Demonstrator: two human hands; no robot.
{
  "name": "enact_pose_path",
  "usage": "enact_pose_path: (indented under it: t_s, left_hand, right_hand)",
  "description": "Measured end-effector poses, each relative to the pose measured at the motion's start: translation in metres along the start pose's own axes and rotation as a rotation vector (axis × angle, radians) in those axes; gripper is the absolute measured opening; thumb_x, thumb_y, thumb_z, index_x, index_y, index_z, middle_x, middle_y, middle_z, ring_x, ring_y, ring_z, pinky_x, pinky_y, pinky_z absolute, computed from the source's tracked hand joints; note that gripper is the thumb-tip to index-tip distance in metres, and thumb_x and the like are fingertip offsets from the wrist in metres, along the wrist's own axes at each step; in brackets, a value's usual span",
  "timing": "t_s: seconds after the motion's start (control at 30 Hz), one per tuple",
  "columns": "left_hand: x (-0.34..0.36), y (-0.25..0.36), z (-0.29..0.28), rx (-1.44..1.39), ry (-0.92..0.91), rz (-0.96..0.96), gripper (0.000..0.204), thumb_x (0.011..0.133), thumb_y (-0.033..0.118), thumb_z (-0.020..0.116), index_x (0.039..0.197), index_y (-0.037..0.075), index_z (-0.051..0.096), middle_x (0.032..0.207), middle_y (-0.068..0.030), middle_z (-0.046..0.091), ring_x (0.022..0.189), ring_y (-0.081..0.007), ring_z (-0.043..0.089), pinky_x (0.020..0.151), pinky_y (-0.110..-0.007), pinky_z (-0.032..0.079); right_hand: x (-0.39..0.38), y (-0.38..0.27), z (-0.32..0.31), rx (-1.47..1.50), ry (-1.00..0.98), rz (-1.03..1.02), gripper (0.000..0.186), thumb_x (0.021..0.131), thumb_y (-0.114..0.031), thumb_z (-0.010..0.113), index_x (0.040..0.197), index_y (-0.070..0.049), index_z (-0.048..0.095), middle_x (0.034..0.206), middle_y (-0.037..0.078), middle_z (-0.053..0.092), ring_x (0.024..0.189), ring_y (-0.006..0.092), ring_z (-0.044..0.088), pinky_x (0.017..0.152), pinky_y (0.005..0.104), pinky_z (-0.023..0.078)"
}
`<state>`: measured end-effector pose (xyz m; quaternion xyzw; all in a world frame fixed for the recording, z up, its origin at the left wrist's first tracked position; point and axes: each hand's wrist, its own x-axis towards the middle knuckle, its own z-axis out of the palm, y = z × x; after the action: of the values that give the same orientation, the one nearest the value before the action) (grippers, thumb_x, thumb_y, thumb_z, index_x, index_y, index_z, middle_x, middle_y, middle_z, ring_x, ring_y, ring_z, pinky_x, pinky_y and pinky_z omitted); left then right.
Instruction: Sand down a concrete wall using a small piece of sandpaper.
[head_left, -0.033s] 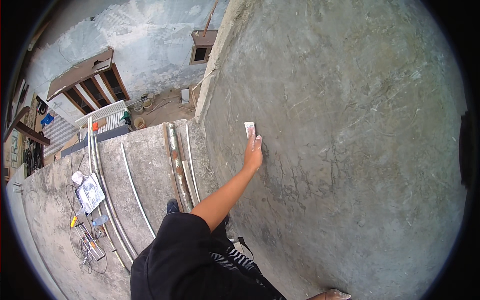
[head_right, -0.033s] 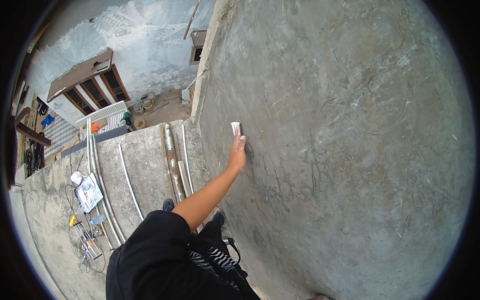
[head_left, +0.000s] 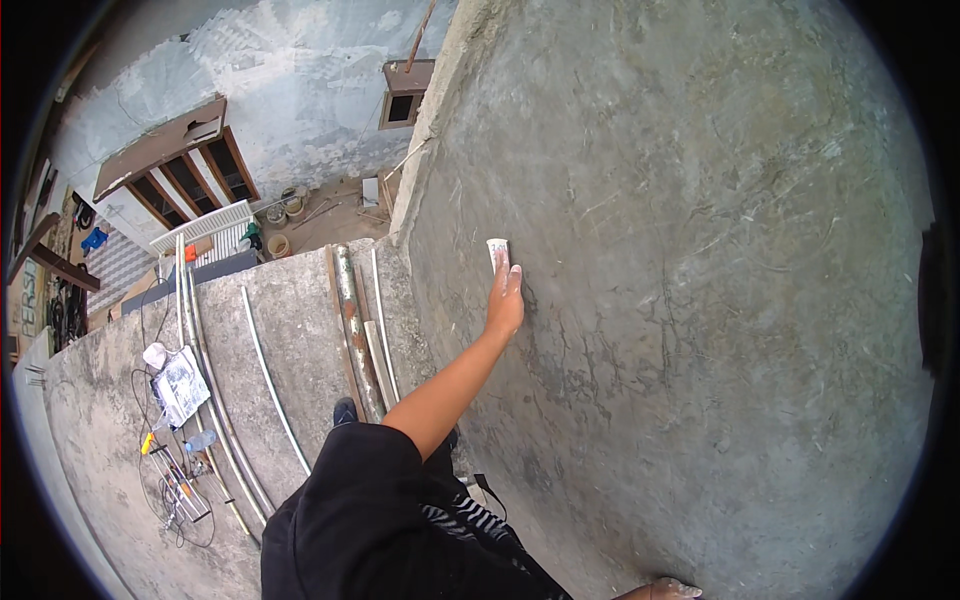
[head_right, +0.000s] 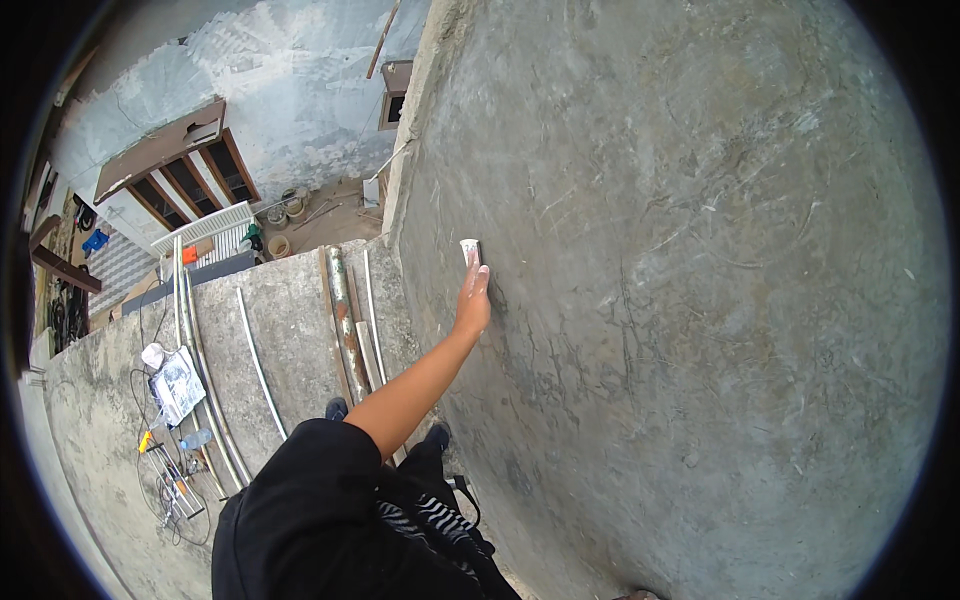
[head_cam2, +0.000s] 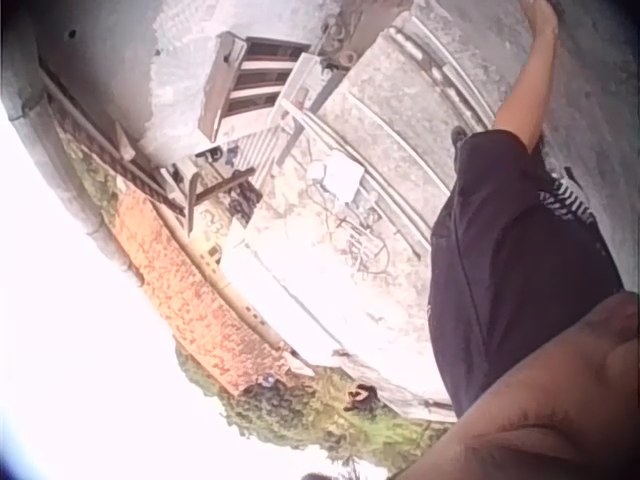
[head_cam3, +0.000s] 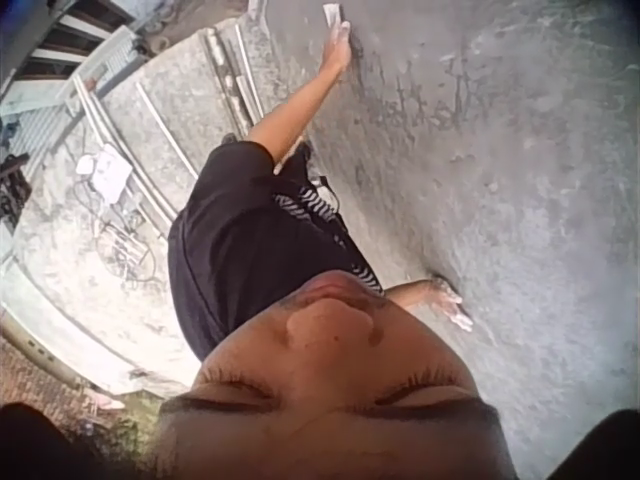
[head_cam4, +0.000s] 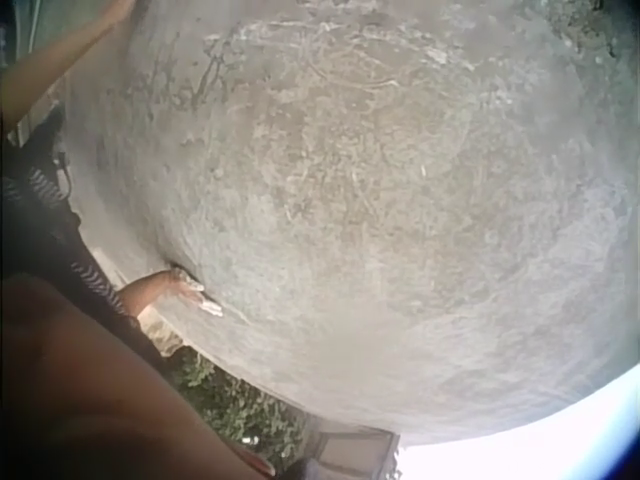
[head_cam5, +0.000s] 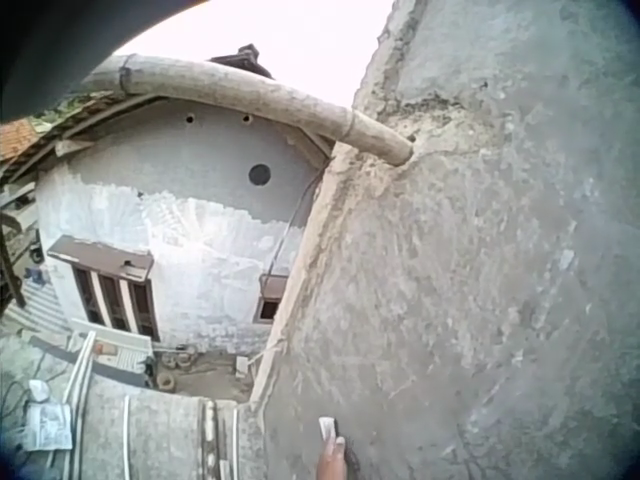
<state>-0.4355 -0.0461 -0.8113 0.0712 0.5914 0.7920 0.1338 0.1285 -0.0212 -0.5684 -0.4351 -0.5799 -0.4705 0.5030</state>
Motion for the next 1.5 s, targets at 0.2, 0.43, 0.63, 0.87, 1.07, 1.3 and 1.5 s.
enact_pose_path:
  t_s: [0.2, 0.43, 0.63, 0.87, 1.07, 1.3, 1.5]
  left_hand:
    - [-0.026, 0.018, 0.002, -0.035, -0.034, 0.014, 0.066, 0.107, 0.028, 0.039, 0.159, -0.003, 0.013, 0.169, -0.0184, 0.010, 0.157, -0.0271, 0.007, 0.125, -0.034, 0.009]
    - [-0.067, 0.013, 0.004, 0.038, -0.139, 0.027, 0.068, 0.106, 0.028, 0.040, 0.160, -0.003, 0.011, 0.169, -0.0191, 0.009, 0.157, -0.0287, 0.006, 0.125, -0.034, 0.009]
    - [-0.011, 0.011, -0.002, 0.046, -0.048, -0.007, 0.067, 0.107, 0.028, 0.038, 0.159, -0.005, 0.011, 0.169, -0.0190, 0.010, 0.157, -0.0280, 0.008, 0.125, -0.034, 0.009]
    - [-0.104, 0.009, 0.003, -0.036, -0.164, -0.025, 0.066, 0.107, 0.027, 0.039, 0.160, -0.002, 0.012, 0.169, -0.0177, 0.009, 0.157, -0.0276, 0.006, 0.125, -0.035, 0.008]
    - [-0.033, 0.009, 0.001, 0.054, -0.053, 0.027, 0.065, 0.107, 0.026, 0.039, 0.160, -0.002, 0.014, 0.169, -0.0182, 0.011, 0.157, -0.0290, 0.009, 0.125, -0.035, 0.009]
    - [-0.078, 0.013, 0.002, -0.014, -0.100, -0.019, 0.065, 0.107, 0.025, 0.039, 0.160, -0.002, 0.013, 0.169, -0.0174, 0.011, 0.157, -0.0279, 0.009, 0.125, -0.034, 0.010]
    - [-0.086, -0.002, 0.003, -0.025, -0.177, -0.012, 0.065, 0.107, 0.025, 0.037, 0.160, -0.002, 0.011, 0.170, -0.0166, 0.007, 0.157, -0.0276, 0.006, 0.125, -0.034, 0.009]
  right_hand:
    - [-0.001, -0.003, 0.001, 0.000, 0.010, 0.004, 0.072, 0.108, -0.046, 0.034, 0.153, 0.011, 0.028, 0.159, 0.037, 0.020, 0.147, 0.0525, 0.023, 0.116, 0.0651, 0.022]
    - [-0.002, -0.004, 0.001, -0.012, 0.010, 0.018, 0.072, 0.108, -0.046, 0.034, 0.153, 0.011, 0.028, 0.159, 0.036, 0.020, 0.147, 0.0524, 0.023, 0.116, 0.0651, 0.022]
    - [-0.002, -0.003, 0.003, -0.018, 0.021, 0.024, 0.072, 0.108, -0.046, 0.034, 0.153, 0.010, 0.028, 0.159, 0.036, 0.021, 0.147, 0.0523, 0.023, 0.116, 0.0651, 0.022]
    - [-0.001, -0.006, 0.005, -0.013, 0.039, 0.034, 0.072, 0.108, -0.046, 0.034, 0.153, 0.010, 0.029, 0.159, 0.036, 0.021, 0.147, 0.0522, 0.024, 0.116, 0.0650, 0.023]
    - [-0.001, -0.004, 0.003, -0.017, 0.041, 0.033, 0.072, 0.108, -0.046, 0.034, 0.153, 0.010, 0.029, 0.159, 0.036, 0.022, 0.146, 0.0521, 0.024, 0.116, 0.0650, 0.023]
    - [-0.001, -0.003, 0.006, -0.014, 0.045, 0.036, 0.072, 0.108, -0.046, 0.034, 0.153, 0.010, 0.029, 0.159, 0.036, 0.022, 0.146, 0.0520, 0.025, 0.116, 0.0650, 0.023]
    - [-0.001, 0.001, 0.006, -0.024, 0.042, 0.030, 0.072, 0.108, -0.046, 0.034, 0.153, 0.010, 0.029, 0.159, 0.035, 0.022, 0.146, 0.0519, 0.025, 0.116, 0.0649, 0.024]
